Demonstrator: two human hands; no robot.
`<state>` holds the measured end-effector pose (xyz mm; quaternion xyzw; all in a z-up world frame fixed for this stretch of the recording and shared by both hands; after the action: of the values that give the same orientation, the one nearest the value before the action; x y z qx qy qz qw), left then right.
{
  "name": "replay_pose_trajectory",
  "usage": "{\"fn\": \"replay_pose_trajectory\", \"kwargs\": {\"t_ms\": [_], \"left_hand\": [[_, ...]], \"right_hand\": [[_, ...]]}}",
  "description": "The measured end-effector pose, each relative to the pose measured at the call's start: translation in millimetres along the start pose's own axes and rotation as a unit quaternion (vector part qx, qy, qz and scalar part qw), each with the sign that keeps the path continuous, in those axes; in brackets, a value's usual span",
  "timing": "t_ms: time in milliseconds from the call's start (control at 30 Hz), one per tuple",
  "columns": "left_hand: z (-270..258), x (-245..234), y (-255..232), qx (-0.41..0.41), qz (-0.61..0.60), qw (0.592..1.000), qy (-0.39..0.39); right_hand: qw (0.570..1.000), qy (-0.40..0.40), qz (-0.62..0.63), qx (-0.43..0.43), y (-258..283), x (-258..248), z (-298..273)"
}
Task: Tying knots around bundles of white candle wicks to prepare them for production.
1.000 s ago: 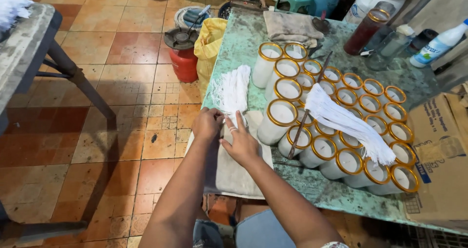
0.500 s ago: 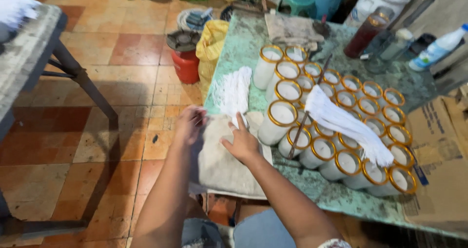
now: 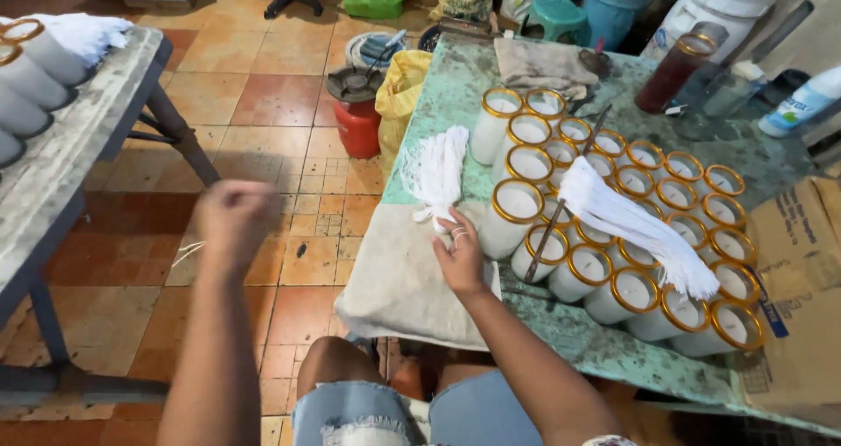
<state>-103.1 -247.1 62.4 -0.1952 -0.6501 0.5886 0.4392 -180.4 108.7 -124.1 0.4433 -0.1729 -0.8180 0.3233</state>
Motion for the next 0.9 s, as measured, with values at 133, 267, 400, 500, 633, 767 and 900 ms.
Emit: {"fn": "replay_pose_trajectory", "kwargs": {"t_ms": [133,267,400,500,633,767,900], "left_hand": [[-31.2,83.2,85.0,-0.047,0.191,0.907,0.373],[-91.4,157.7,96.2,-0.036,0.172,0.845,0.505],[-110.6,183.3,138.0,-0.121,0.152,0.802,0.565],[-119.3,188.9,149.7,-0.160,0.125,0.795,0.571],[-121.1,180.6,140.6,-0.225,0.048,0.807,0.544],[-111.2,155.8,154.8,-0.264,0.023,0.796,0.544],[-138.5,129.8,129.3,-0.401,-0.064,0.750,0.522]], "right_hand": [[0.939,0.090,0.275,0.186,1.2,2.2,-27.6],[0.844,0.134,0.450,0.258,5.7,-21.6,-49.4],[0.802,0.132,0.495,0.307,-21.9,-36.2,-65.0],[0.787,0.146,0.497,0.335,-13.7,-55.3,-65.0],[0.776,0.176,0.483,0.365,-5.4,-57.1,-68.8],[0.793,0.187,0.454,0.361,1.2,-66.5,-65.5],[0.700,0.182,0.537,0.434,-19.6,-78.1,-65.6]]}}
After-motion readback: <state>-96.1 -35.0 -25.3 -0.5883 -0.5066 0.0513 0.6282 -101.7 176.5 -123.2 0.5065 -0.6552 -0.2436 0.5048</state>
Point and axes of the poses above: each hand's wrist, its own z-axis towards the middle knuckle, its own x-axis out of the palm, y = z × x, the point moved 4 cm from there along z, towards the middle knuckle, and after that the axes turned 15 degrees about -z, right-handed, at the moved point
